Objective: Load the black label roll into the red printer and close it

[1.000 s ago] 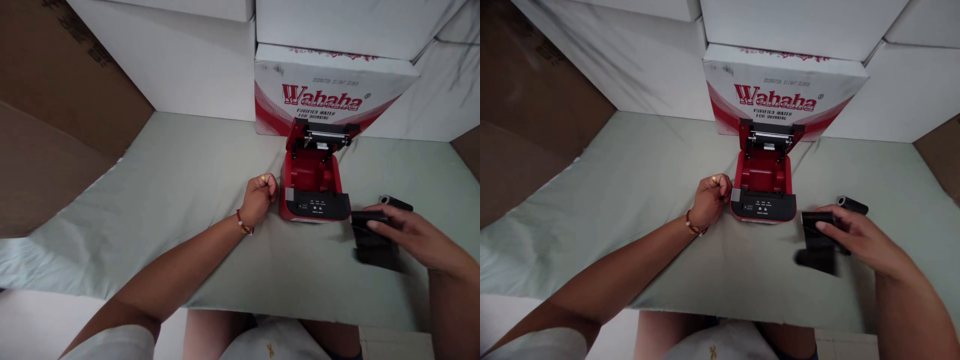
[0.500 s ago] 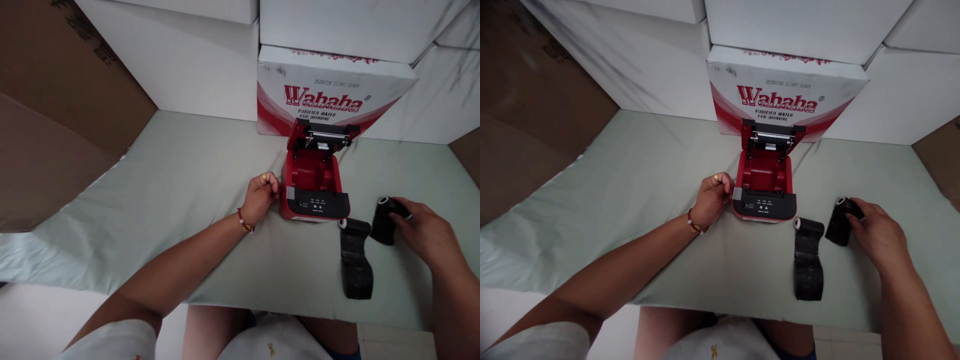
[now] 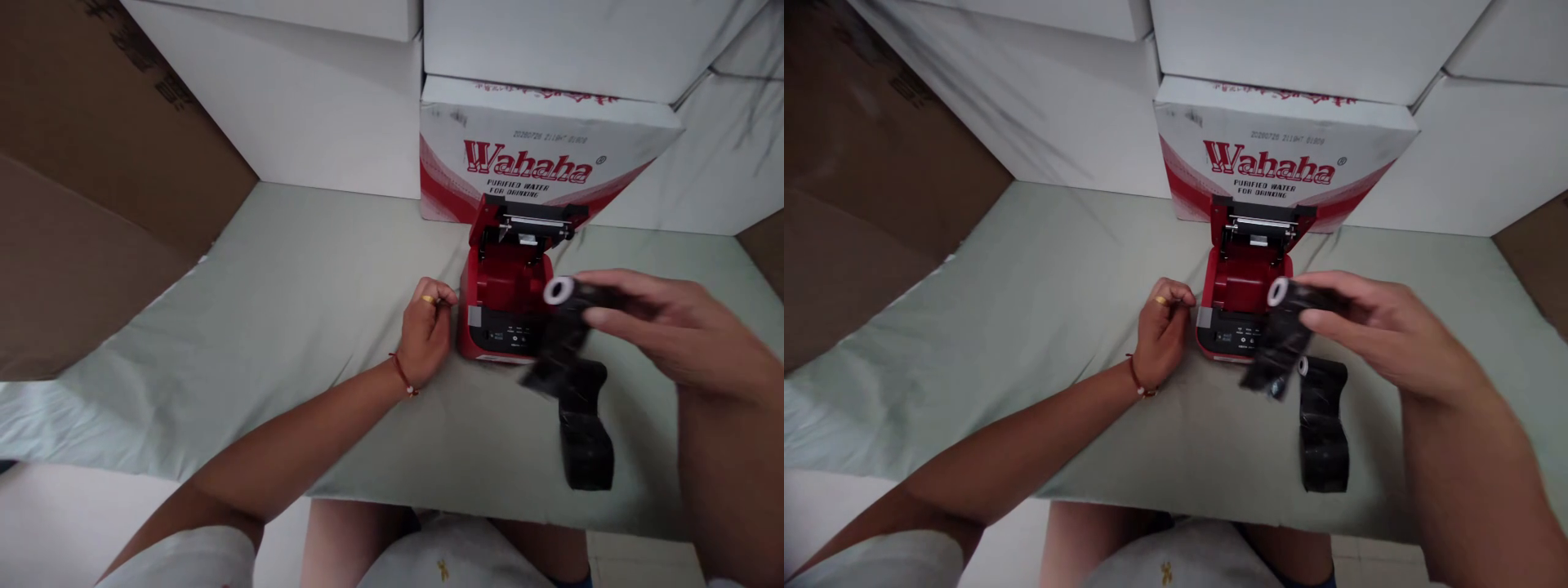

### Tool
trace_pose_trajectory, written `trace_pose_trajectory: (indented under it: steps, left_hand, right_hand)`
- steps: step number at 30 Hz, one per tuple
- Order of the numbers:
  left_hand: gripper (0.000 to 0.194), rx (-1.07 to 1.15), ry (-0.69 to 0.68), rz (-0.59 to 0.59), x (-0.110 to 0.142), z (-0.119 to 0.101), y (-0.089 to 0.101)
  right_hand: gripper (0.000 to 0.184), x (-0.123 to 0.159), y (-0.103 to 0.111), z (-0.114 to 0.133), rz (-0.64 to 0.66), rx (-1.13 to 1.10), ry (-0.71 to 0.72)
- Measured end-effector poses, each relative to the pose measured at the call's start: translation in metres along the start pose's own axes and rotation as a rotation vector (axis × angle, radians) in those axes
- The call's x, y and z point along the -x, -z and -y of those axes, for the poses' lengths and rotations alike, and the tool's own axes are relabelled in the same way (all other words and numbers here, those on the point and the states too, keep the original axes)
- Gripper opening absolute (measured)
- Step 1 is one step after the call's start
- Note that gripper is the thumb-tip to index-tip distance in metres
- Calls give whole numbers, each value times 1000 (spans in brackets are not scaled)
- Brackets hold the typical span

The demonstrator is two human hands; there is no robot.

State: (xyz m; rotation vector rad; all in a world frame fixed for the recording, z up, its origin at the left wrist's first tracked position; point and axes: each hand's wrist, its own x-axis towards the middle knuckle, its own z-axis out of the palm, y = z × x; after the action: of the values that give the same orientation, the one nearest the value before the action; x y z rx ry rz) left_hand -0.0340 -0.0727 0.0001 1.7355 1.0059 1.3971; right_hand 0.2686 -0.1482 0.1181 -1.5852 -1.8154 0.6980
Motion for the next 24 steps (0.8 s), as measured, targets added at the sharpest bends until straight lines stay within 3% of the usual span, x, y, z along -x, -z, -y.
trace_pose_trajectory:
  steps: [2,4,8,13,18,22,24]
  left_hand:
    - [20,-141,-259,-51,6,-4,2]
    - [37,-216,-461,-43,11,-8,4]
    - [49,-290,-671,72,18,-15,6]
    - [53,-354,-748,279,22,-19,4]
    - [55,-342,-774,278,24,-18,3]
    - [52,-312,-763,295,27,-20,3]
    - [51,-296,-744,302,27,-21,4]
  right_hand:
    - [39,-30,-34,19,43,44,5]
    - [39,-49,-54,27,50,210,37]
    - [45,-65,-66,27,53,563,73]
    - [37,-81,-72,18,6,686,122]
    - [27,-89,-77,15,-86,742,133]
    - [17,-69,-66,42,-62,406,213]
    - [20,-59,-55,55,-264,195,236]
